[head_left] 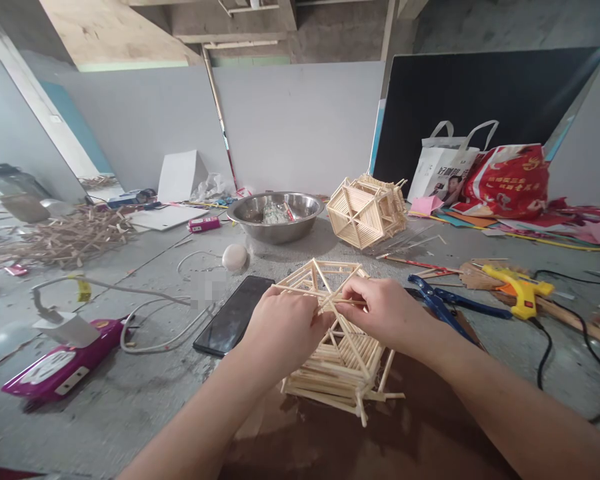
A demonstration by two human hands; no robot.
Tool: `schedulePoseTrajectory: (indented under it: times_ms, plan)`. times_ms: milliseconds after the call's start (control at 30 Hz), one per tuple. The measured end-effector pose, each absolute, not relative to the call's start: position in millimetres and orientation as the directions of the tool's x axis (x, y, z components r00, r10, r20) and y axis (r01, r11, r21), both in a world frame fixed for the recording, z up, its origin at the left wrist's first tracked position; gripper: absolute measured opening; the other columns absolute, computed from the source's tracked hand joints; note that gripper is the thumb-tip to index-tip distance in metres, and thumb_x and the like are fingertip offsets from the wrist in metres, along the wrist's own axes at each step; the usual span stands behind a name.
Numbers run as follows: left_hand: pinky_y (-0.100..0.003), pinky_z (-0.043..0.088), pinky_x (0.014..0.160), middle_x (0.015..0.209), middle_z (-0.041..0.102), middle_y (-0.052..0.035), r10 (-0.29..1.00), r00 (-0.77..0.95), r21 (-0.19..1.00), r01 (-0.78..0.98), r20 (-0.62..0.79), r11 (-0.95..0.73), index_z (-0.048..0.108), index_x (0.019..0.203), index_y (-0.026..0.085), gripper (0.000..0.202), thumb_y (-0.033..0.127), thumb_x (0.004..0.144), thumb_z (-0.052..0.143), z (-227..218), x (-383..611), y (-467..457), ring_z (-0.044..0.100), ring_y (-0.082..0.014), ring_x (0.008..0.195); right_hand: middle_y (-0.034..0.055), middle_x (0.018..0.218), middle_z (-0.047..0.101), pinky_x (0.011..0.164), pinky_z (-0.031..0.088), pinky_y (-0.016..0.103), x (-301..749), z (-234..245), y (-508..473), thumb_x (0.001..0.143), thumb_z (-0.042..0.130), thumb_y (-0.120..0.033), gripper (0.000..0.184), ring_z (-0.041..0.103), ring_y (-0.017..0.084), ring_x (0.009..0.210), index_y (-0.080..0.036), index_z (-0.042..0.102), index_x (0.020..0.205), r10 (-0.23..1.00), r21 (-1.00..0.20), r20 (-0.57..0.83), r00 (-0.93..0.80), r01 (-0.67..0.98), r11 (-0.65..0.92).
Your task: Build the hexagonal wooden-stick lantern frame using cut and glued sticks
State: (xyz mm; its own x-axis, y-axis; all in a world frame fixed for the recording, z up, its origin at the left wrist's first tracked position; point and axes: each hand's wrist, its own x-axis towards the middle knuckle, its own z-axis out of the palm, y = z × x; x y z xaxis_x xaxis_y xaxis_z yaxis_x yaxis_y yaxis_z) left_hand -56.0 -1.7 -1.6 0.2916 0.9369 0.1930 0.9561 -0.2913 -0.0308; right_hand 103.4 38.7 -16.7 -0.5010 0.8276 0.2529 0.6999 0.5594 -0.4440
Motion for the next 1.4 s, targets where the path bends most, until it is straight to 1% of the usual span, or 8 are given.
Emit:
schedulePoseTrajectory:
  times_ms: [167,500,833,1100,1400]
  plan:
    - [-0.035,0.037,0.065,0.047,0.052,-0.0001,0.94,0.293,-0.058,0.956,0.176,-0.287,0.045,0.048,0.017,0.037,0.031,0.081,0.034,-1.5,-55.2,-2.0,0.053,-0.0161,0.052,-0.0006,0.062,0.056,0.054,0.029,0.023,102.9,-15.1,37.3,0.076,0.047,-0.034,0.016,0.049,0.013,0.06,-0.02,0.051,0.07,0.834,-0.449,0.24,-0.498,0.705,0.55]
    - [-0.035,0.037,0.065,0.049,0.053,-0.0006,0.936,0.3,-0.075,0.954,0.186,-0.291,0.045,0.049,0.017,0.037,0.032,0.081,0.034,-2.4,-56.5,-1.8,0.053,-0.0166,0.053,-0.0001,0.062,0.056,0.055,0.03,0.023,102.7,-14.6,36.9,0.076,0.046,-0.034,0.016,0.049,0.013,0.06,-0.02,0.051,0.07,0.832,-0.445,0.243,-0.499,0.705,0.552]
    - [-0.034,0.037,0.067,0.046,0.05,0.0008,0.944,0.278,-0.047,0.961,0.175,-0.274,0.041,0.047,0.016,0.038,0.033,0.08,0.034,-2.0,-54.8,-0.8,0.052,-0.0156,0.051,-0.0004,0.062,0.056,0.056,0.03,0.023,104.2,-17.1,37.5,0.076,0.045,-0.033,0.016,0.049,0.013,0.06,-0.02,0.051,0.071,0.824,-0.443,0.253,-0.507,0.696,0.565]
    - [-0.035,0.036,0.067,0.046,0.05,-0.0001,0.942,0.282,-0.029,0.959,0.182,-0.282,0.044,0.047,0.017,0.036,0.032,0.079,0.035,-2.9,-55.8,-1.2,0.052,-0.0163,0.052,-0.0006,0.062,0.056,0.055,0.029,0.023,103.6,-15.9,36.9,0.076,0.045,-0.034,0.016,0.049,0.013,0.06,-0.02,0.051,0.07,0.827,-0.446,0.248,-0.505,0.698,0.56]
    - [-0.036,0.036,0.067,0.044,0.048,0.0002,0.94,0.278,-0.009,0.959,0.199,-0.282,0.044,0.046,0.017,0.037,0.032,0.079,0.036,-3.8,-56.3,-0.5,0.052,-0.0166,0.05,-0.0005,0.062,0.056,0.055,0.029,0.023,103.7,-19.1,38.5,0.077,0.045,-0.034,0.017,0.049,0.013,0.06,-0.02,0.051,0.071,0.82,-0.438,0.261,-0.51,0.694,0.571]
